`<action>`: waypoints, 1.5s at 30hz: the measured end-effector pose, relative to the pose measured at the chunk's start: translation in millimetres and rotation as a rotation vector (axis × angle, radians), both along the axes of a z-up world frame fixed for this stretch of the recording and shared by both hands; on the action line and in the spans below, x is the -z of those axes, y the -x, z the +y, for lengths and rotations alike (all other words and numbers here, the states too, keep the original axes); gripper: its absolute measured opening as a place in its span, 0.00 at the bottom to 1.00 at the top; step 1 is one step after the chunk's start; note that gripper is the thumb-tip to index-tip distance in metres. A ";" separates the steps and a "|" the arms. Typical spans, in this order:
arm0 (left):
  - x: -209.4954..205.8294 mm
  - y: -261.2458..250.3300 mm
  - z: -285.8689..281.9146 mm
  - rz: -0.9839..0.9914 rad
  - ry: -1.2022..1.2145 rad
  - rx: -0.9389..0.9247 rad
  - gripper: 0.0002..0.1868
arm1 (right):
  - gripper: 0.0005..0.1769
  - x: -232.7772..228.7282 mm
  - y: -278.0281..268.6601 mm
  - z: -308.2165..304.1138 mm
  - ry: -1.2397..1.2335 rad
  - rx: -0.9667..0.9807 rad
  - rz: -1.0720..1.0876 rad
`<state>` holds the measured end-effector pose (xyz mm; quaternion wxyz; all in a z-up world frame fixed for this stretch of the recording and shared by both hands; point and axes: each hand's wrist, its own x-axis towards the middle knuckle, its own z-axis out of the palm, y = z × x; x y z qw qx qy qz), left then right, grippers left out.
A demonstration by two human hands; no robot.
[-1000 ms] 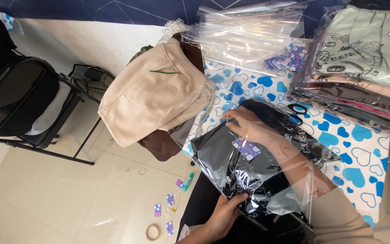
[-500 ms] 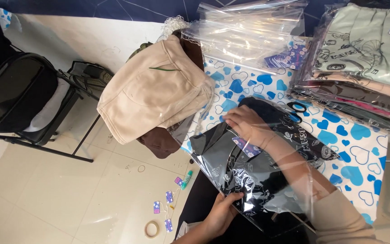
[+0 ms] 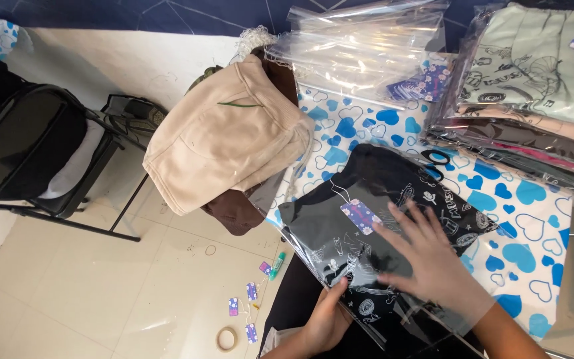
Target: Folding a black patterned garment and placing it into a clear plastic bag for shipping.
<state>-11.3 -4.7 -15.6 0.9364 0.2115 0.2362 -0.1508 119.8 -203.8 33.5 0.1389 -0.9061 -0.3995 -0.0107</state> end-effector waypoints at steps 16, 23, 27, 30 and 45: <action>-18.3 -1.9 -5.8 0.032 -0.023 0.121 0.25 | 0.55 39.4 -39.7 63.8 -0.077 0.055 -0.305; 8.6 5.5 -9.1 -0.004 -0.075 0.151 0.21 | 0.57 36.6 -31.5 39.6 0.136 -0.066 -0.181; -5.1 6.5 -9.3 0.106 -0.065 0.234 0.26 | 0.56 40.0 -27.9 37.2 0.177 -0.006 -0.542; 3.0 8.1 -11.0 -0.096 -0.037 0.201 0.40 | 0.58 41.2 -35.0 49.1 0.304 0.041 -0.638; 7.5 11.9 0.2 -0.208 -0.043 0.454 0.33 | 0.58 45.9 -14.0 20.4 0.141 -0.040 -0.497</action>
